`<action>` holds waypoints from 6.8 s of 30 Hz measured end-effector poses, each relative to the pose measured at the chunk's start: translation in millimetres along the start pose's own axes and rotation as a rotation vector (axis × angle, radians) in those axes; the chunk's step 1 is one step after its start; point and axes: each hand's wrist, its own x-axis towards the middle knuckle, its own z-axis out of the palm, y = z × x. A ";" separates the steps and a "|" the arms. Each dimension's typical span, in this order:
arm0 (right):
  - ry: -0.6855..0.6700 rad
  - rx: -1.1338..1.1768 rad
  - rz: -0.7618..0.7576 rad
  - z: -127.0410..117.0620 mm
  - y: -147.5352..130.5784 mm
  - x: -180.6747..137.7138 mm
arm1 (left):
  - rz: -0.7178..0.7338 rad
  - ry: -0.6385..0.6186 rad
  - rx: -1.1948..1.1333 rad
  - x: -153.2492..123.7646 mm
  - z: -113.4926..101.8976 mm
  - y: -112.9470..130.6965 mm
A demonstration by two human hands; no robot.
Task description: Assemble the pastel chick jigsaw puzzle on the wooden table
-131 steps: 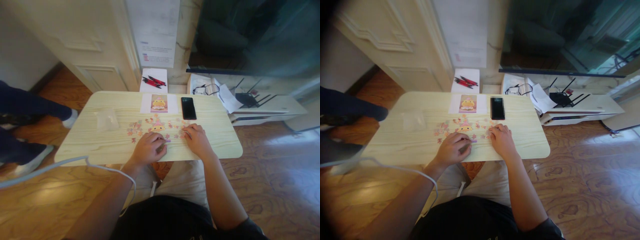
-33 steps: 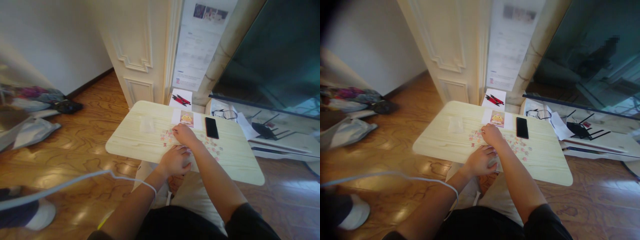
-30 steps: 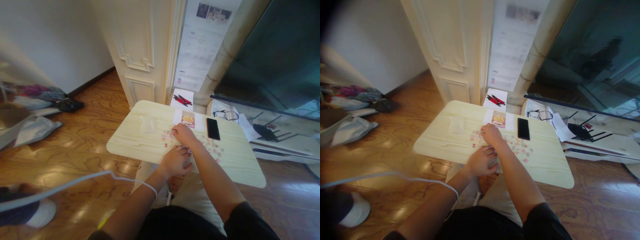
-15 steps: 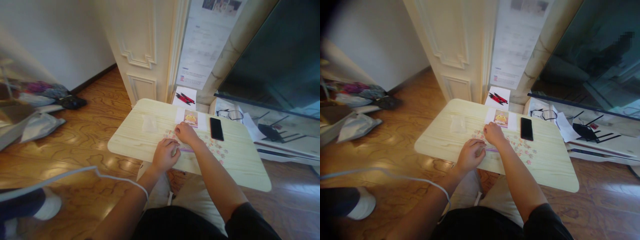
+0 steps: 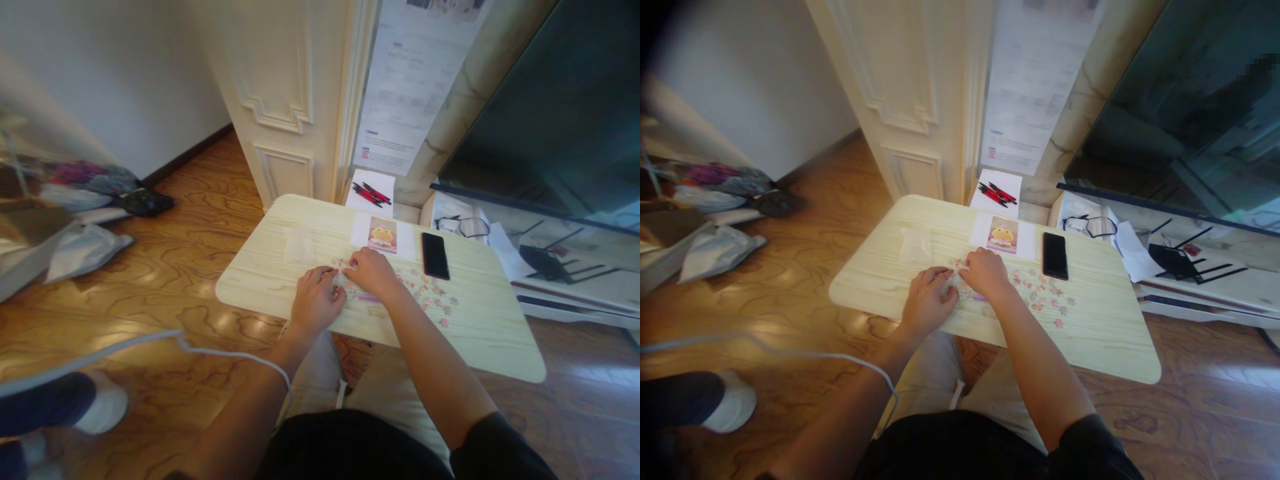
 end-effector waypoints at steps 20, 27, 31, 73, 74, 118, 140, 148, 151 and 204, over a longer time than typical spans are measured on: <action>-0.020 0.259 -0.061 3.0 -2.3 -4.4 | -0.081 0.011 0.051 0.1 -3.4 2.0; -0.044 0.198 -0.086 6.6 -4.8 -1.6 | -0.108 0.042 0.028 -0.7 -2.4 -1.0; -0.045 0.164 -0.100 5.4 -9.3 -2.0 | -0.125 0.040 0.030 -0.9 -2.1 -1.6; -0.024 0.366 -0.078 -4.2 -14.5 -13.8 | -0.131 0.031 0.057 -2.3 -7.0 2.9; -0.037 0.371 -0.086 -4.6 -13.6 -15.1 | -0.130 0.032 0.059 -2.2 -7.1 2.8; 0.036 0.358 0.002 -19.5 27.2 -50.8 | -0.083 -0.110 0.054 3.2 -22.6 -6.0; 0.020 0.152 0.184 -4.7 77.6 -121.2 | 0.560 -0.322 -0.167 -0.6 31.7 67.0; 0.069 0.208 0.175 -1.1 82.7 -122.4 | 0.497 -0.303 -0.174 -4.8 31.6 66.0; 0.066 0.211 0.174 -2.0 81.4 -120.3 | 0.487 -0.301 -0.171 -5.1 31.5 65.9; 0.201 0.360 0.067 1.3 69.6 -129.4 | 0.489 -0.397 -0.207 1.9 21.5 70.6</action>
